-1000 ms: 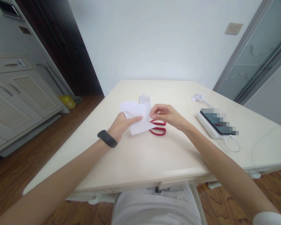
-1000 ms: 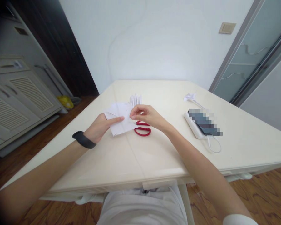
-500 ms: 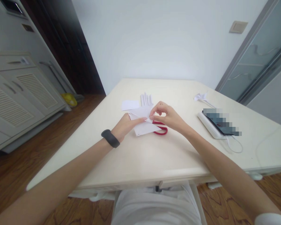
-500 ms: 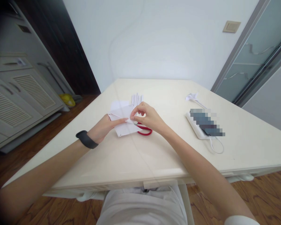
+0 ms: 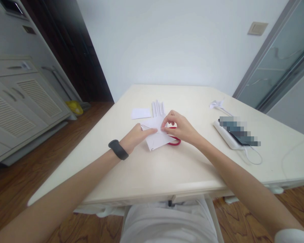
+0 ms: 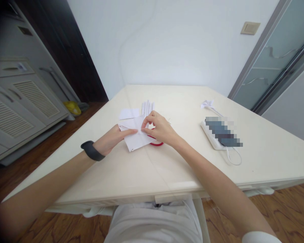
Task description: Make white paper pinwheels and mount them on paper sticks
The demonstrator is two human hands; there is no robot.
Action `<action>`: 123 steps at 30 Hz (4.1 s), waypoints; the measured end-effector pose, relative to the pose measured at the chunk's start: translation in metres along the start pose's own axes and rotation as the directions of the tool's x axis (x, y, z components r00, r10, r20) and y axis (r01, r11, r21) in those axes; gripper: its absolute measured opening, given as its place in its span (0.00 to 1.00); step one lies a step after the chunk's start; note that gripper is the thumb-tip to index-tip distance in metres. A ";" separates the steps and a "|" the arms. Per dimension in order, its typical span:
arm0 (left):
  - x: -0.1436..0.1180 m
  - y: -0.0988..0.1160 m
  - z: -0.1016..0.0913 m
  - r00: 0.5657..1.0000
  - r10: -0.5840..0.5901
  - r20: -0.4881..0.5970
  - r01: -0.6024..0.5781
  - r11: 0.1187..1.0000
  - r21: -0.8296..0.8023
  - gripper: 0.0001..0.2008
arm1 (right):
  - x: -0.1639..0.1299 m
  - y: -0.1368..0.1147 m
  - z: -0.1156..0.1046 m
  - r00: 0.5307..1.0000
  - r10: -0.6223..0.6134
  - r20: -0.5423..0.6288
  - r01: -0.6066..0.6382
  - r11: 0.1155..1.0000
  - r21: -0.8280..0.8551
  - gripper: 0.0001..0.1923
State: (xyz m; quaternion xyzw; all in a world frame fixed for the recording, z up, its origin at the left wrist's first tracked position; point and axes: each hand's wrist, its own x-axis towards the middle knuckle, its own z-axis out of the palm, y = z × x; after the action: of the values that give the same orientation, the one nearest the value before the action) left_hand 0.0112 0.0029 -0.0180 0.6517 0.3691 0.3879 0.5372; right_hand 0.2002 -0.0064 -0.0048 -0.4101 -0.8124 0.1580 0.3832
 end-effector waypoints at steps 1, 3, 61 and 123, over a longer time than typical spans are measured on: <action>0.001 0.000 -0.001 1.000 -0.007 -0.003 0.007 1.000 0.019 0.21 | 0.000 0.000 0.000 1.000 0.002 -0.002 -0.002 1.000 -0.002 0.03; 0.002 -0.001 -0.002 1.000 -0.018 -0.009 0.018 0.999 0.049 0.20 | 0.000 0.000 0.000 1.000 0.006 -0.007 -0.006 1.000 -0.006 0.03; 0.000 0.006 -0.001 0.990 0.128 -0.055 -0.117 0.979 0.165 0.25 | 0.000 -0.006 0.005 0.898 0.335 0.286 -0.439 0.722 0.534 0.09; 0.000 0.002 -0.002 0.998 0.068 -0.008 -0.067 0.991 0.118 0.23 | -0.003 -0.003 0.015 0.898 -0.384 -0.217 0.306 0.896 -0.322 0.07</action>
State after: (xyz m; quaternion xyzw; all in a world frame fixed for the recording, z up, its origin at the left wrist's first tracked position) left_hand 0.0098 0.0029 -0.0155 0.6919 0.3725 0.3874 0.4822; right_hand 0.1886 -0.0094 -0.0140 -0.3260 -0.8255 -0.0879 0.4522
